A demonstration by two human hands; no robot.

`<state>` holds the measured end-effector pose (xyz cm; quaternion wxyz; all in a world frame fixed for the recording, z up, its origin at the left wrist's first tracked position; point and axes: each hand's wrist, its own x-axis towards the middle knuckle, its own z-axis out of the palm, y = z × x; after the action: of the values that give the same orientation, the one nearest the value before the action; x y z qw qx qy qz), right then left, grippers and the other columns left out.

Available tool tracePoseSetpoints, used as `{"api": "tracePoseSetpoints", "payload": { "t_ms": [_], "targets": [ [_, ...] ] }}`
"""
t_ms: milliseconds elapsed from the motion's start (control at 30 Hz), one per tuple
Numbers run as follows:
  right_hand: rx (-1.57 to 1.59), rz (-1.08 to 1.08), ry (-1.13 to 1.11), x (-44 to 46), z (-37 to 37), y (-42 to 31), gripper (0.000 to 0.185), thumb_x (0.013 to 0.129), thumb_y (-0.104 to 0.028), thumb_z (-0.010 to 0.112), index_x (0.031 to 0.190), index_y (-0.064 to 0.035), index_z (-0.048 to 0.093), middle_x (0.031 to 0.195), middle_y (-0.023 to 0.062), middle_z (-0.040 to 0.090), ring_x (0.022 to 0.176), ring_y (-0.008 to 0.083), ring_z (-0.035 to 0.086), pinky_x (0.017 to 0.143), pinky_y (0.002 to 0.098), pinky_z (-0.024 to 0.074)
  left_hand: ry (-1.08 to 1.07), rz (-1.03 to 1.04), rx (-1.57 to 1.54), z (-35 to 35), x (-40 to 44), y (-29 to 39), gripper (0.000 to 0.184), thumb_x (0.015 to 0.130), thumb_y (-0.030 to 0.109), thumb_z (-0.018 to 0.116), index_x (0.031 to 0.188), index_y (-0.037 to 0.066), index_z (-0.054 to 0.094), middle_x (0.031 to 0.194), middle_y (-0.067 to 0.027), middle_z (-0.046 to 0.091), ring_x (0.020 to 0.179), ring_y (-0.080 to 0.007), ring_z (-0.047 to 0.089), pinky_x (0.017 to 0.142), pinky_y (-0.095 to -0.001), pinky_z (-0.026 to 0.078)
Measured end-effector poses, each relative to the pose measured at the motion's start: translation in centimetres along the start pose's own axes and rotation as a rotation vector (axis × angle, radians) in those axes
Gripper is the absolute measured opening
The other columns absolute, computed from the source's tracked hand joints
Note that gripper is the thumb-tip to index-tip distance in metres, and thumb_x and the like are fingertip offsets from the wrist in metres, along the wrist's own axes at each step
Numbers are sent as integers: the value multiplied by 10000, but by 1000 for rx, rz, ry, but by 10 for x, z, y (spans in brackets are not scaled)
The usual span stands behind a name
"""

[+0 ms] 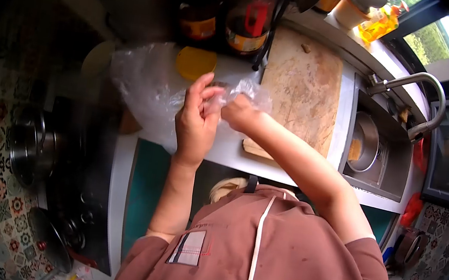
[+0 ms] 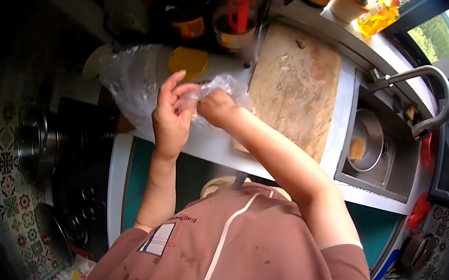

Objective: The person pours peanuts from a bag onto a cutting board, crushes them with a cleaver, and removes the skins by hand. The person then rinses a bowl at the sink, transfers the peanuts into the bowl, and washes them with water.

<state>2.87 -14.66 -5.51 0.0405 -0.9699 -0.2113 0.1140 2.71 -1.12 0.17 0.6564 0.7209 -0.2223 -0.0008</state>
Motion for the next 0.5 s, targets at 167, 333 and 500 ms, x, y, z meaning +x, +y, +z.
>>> {"api": "tracePoseSetpoints", "payload": {
  "t_ms": [167,333,500],
  "targets": [
    [251,331,-33,23,26,17,499,773,-329,589,1216,-118,499,1229,127,505,1137,294,499,875,491,435,-76,-75,-43,15,-15,-3,454,827,-91,496,1250,53,414,1004,-82,603,673,-51,514,566,-171,426],
    [210,318,308,23,84,19,372,823,-303,535,1138,-104,541,1151,124,555,1029,275,552,786,464,471,-137,-117,33,25,-17,-9,419,810,-60,547,1205,48,462,942,-77,631,736,-105,574,636,-227,477],
    [1157,493,255,48,89,32,311,857,-284,490,1096,-96,552,1101,106,568,990,260,557,789,418,469,-186,-218,-93,21,-10,0,438,801,-117,475,1214,26,445,1041,-84,576,749,-69,542,600,-167,440]
  ]
}}
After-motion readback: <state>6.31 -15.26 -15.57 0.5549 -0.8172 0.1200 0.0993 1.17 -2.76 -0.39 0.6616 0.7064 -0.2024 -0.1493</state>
